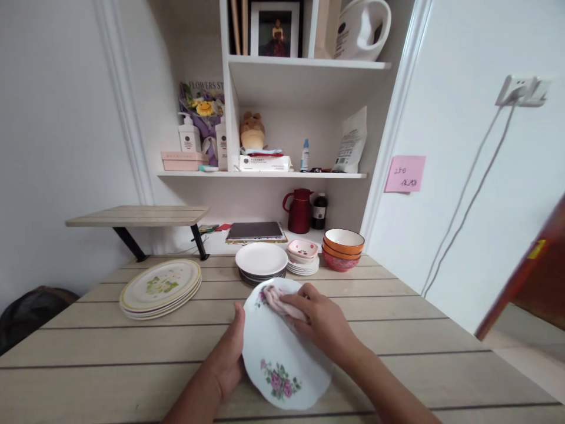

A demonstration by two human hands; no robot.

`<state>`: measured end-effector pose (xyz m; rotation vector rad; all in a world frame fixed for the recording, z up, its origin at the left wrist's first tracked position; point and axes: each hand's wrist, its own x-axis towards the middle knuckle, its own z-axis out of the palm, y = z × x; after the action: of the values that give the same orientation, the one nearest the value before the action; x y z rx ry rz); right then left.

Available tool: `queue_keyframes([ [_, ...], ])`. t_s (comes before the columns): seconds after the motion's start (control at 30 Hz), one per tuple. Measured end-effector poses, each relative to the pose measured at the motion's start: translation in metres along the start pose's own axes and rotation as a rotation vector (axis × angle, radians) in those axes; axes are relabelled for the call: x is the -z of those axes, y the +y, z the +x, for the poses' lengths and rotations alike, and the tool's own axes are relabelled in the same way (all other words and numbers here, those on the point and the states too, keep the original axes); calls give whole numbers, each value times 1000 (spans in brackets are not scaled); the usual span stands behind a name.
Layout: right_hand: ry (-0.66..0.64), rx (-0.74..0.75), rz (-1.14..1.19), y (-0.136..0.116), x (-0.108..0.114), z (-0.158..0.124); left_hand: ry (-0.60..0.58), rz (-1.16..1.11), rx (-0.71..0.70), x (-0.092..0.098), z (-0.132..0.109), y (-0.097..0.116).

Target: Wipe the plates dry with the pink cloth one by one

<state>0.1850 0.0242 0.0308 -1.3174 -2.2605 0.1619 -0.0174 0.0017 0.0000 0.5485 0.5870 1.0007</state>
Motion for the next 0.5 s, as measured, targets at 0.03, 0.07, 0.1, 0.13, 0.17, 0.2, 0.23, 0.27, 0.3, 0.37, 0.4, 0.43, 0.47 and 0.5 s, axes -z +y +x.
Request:
queue_keyframes([
  [0.03,14,-27,-17,6,2,0,1,6,3,0,-1,0],
  [0.07,24,-52,-31,12,4,1,4,16,7,0,-1,0],
  [0.1,32,-75,-41,18,7,1,8,27,11,0,-2,0],
  [0.13,39,-97,-49,22,10,1,12,37,13,0,-2,0],
  [0.17,42,-117,-58,26,13,0,16,46,14,0,-3,0],
  [0.2,40,-133,-70,29,16,0,18,53,19,0,-3,0],
  [0.23,30,-143,-83,31,19,-1,21,59,27,0,-3,1],
  [0.27,9,-144,-97,31,21,-2,27,62,33,0,-3,1],
  [0.3,-23,-133,-109,31,24,-4,32,64,37,0,-3,1],
  [0.37,-120,-69,-112,28,27,-7,38,61,39,1,-2,1],
  [0.4,-168,-22,-104,25,29,-9,38,59,37,2,-2,1],
  [0.43,-214,28,-94,22,30,-11,33,57,35,3,-1,0],
  [0.47,-257,76,-79,17,30,-13,24,53,33,4,0,0],
  [0.5,-292,115,-63,13,31,-15,13,51,31,5,0,-1],
])
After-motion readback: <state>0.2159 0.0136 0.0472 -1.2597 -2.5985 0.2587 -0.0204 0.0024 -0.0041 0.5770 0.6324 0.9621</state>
